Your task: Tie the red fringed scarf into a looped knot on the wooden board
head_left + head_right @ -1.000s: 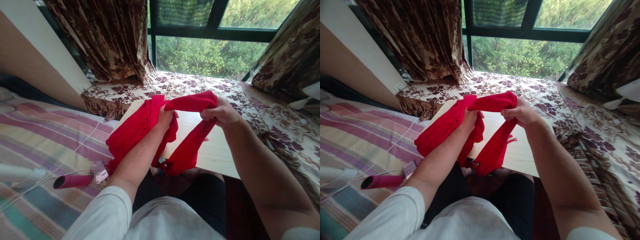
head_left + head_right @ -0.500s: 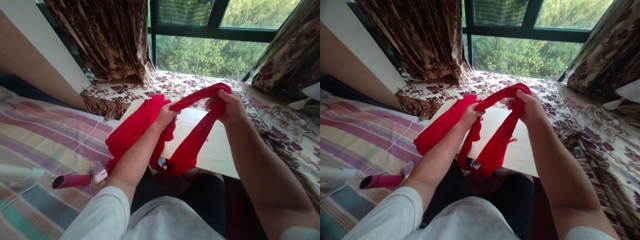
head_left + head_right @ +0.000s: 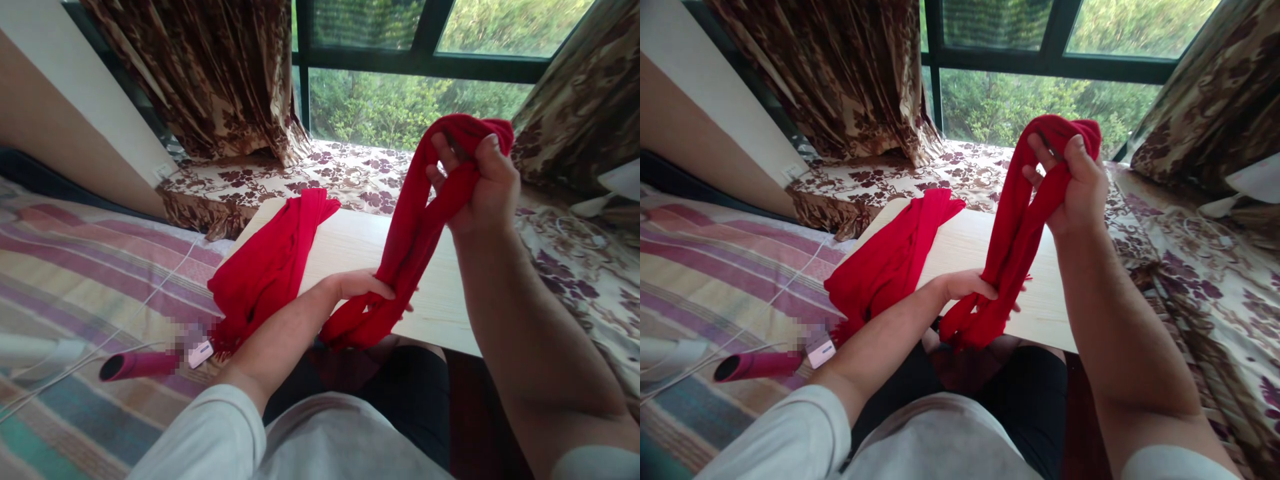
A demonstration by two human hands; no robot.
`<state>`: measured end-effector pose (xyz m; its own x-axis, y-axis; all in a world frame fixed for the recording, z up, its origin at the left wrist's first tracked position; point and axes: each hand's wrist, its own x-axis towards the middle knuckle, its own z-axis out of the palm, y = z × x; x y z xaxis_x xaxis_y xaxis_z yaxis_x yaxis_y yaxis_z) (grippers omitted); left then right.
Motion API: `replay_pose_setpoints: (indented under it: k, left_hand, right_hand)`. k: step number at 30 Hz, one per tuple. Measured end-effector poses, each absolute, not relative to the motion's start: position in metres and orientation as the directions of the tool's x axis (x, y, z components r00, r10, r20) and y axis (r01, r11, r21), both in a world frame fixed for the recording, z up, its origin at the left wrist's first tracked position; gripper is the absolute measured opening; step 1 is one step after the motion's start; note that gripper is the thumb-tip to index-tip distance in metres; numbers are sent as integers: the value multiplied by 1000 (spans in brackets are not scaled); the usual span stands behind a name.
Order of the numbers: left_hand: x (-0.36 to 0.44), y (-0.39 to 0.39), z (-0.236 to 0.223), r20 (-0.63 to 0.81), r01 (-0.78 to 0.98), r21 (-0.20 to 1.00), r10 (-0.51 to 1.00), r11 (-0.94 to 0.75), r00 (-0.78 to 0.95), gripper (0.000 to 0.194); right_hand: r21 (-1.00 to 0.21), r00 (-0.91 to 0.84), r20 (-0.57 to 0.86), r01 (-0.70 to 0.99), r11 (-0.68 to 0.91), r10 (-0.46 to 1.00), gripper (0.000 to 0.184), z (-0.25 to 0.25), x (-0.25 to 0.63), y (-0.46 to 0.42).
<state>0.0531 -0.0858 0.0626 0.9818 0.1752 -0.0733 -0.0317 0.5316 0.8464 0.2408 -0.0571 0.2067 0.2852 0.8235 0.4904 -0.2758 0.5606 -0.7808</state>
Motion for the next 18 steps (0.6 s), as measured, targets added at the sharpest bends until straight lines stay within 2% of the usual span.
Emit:
replay_pose_setpoints:
  k: [2,3,6,10,11,13,16,18]
  left_hand:
    - [45,-93,60,-101,90,841,-8,534,995,53]
    - [39,-97,61,-120,122,860,-35,496,992,52]
    - [22,-110,81,-134,146,924,-56,353,989,43]
    - [8,-136,129,-54,153,941,-311,301,949,33]
    - [7,-142,139,-35,143,942,-334,305,942,32]
    - [7,-147,152,-4,84,945,-245,315,969,33]
    - [11,-137,147,-1,-41,960,149,279,989,29]
    - [16,-118,131,-65,-40,973,432,228,900,23]
  right_hand:
    - [-770,334,481,-280,573,811,21,207,247,-53]
    - [-761,360,479,-286,583,801,20,208,252,-52]
    - [-730,420,480,-296,616,770,19,208,270,-48]
    - [-745,450,433,-309,591,781,21,205,285,-45]
    - [-750,452,424,-311,584,785,22,204,286,-45]
    - [-755,451,400,-331,566,798,23,201,284,-45]
    - [-769,449,318,-393,505,835,24,193,277,-45]
    - [-791,469,270,-390,471,841,21,186,275,-45]
